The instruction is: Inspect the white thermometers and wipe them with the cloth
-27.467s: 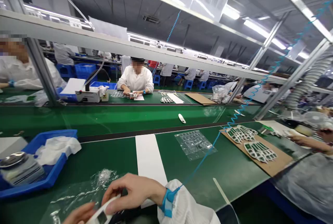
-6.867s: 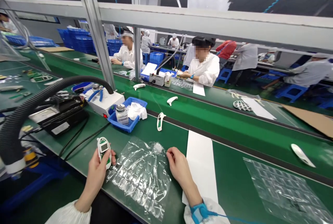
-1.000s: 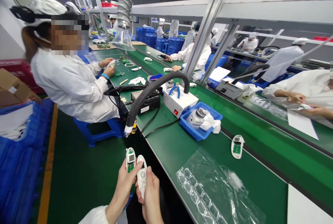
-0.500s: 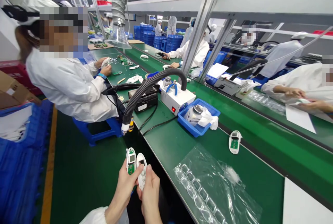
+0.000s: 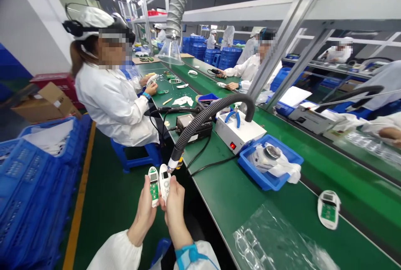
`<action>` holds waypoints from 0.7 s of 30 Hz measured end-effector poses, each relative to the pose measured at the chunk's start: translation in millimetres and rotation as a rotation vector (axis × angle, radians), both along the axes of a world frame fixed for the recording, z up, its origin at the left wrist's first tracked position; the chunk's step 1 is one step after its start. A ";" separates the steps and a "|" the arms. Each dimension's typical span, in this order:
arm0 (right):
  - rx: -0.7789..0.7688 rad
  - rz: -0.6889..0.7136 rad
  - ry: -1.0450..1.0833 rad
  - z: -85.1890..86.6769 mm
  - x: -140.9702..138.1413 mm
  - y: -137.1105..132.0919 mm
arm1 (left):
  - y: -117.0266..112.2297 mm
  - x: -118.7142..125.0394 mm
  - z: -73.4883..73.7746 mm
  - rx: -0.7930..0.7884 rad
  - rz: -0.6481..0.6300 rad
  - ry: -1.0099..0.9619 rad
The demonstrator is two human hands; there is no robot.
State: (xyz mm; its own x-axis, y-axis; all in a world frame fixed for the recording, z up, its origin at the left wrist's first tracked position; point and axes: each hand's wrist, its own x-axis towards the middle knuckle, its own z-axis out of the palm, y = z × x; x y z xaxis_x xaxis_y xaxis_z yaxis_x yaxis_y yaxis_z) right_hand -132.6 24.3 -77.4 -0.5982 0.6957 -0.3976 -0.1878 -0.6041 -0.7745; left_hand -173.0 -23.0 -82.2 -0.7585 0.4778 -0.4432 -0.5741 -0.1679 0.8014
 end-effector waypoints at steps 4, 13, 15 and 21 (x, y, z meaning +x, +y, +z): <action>-0.025 0.003 -0.021 -9.1 7.9 -0.6 | -1.0 4.5 -1.9 0.014 -0.020 0.007; -0.051 -0.016 -0.044 -9.3 39.4 -9.0 | -8.6 28.9 -4.1 0.012 -0.108 -0.025; -0.093 -0.019 -0.022 -1.6 54.2 -14.6 | -15.5 39.5 -5.9 0.001 -0.157 -0.054; -0.158 -0.043 0.065 23.0 90.0 -32.0 | -36.6 61.8 -3.7 -0.013 -0.227 -0.115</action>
